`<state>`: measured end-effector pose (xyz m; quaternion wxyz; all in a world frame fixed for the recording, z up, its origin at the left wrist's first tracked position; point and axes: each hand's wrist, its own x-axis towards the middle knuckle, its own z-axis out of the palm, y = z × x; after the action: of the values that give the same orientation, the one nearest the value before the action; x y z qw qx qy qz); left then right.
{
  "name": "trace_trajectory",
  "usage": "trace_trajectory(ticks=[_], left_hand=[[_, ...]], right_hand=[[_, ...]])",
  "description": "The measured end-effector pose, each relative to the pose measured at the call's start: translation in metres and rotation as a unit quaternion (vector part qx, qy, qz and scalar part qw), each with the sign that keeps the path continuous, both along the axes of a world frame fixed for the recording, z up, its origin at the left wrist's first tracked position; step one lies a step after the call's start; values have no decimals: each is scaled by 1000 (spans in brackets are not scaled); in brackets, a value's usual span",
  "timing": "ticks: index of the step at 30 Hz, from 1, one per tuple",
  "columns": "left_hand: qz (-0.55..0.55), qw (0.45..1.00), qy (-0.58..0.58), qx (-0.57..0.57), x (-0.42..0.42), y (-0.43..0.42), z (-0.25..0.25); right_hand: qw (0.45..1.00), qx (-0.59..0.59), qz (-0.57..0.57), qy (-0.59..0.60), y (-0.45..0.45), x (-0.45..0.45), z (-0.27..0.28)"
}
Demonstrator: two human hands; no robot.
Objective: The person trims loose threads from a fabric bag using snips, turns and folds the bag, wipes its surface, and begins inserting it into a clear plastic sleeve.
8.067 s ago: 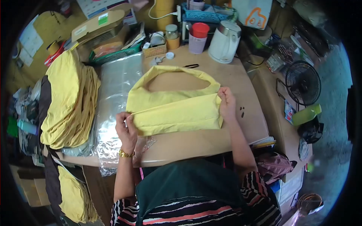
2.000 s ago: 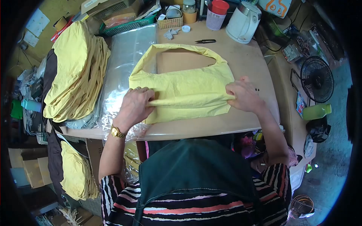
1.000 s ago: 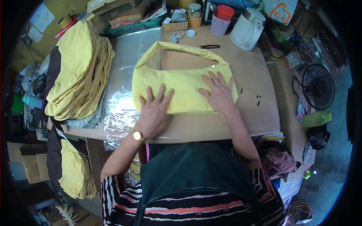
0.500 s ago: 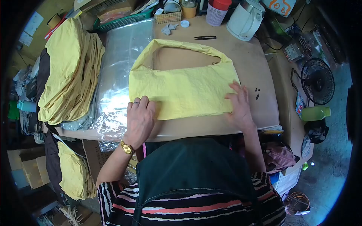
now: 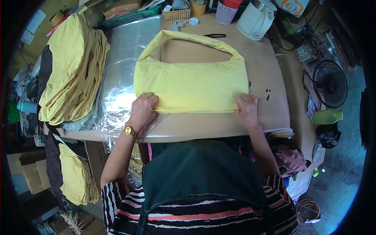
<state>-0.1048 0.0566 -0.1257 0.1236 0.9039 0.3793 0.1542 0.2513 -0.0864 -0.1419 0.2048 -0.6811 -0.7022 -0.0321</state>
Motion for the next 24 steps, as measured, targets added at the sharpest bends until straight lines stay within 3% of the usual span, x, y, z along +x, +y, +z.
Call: trace_trajectory(ticks=[1, 3, 4, 6, 10, 16, 18, 19, 21, 24], left_hand=[[-1, 1000, -9, -14, 2, -1, 3], [3, 998, -17, -65, 7, -15, 13], [8, 993, -20, -120, 11, -23, 15], [-9, 991, -45, -126, 14, -30, 11], [-11, 990, 11, -143, 21, -42, 33], [-121, 991, 30, -52, 46, -63, 25], [-98, 995, 13, 2, 53, -64, 23], [-120, 993, -7, 20, 52, -61, 14], [-142, 990, 7, 9, 49, -59, 9], [-148, 989, 5, 20, 52, -61, 11]], right_hand=[[1000, 2, -2, -4, -3, -2, 0], [971, 26, -220, 94, -7, -12, 0], [969, 30, -229, 88, -8, -12, -1], [928, 13, -332, 167, -10, -11, -4], [915, -35, -364, 171, 2, 1, -4], [917, -11, -381, 114, 15, 41, 3], [949, 77, -306, 9, 14, 39, 9], [947, 79, -310, 10, 11, 44, 7], [979, 63, -189, -32, 4, 60, -5], [986, 70, -141, -44, 5, 68, -20]])
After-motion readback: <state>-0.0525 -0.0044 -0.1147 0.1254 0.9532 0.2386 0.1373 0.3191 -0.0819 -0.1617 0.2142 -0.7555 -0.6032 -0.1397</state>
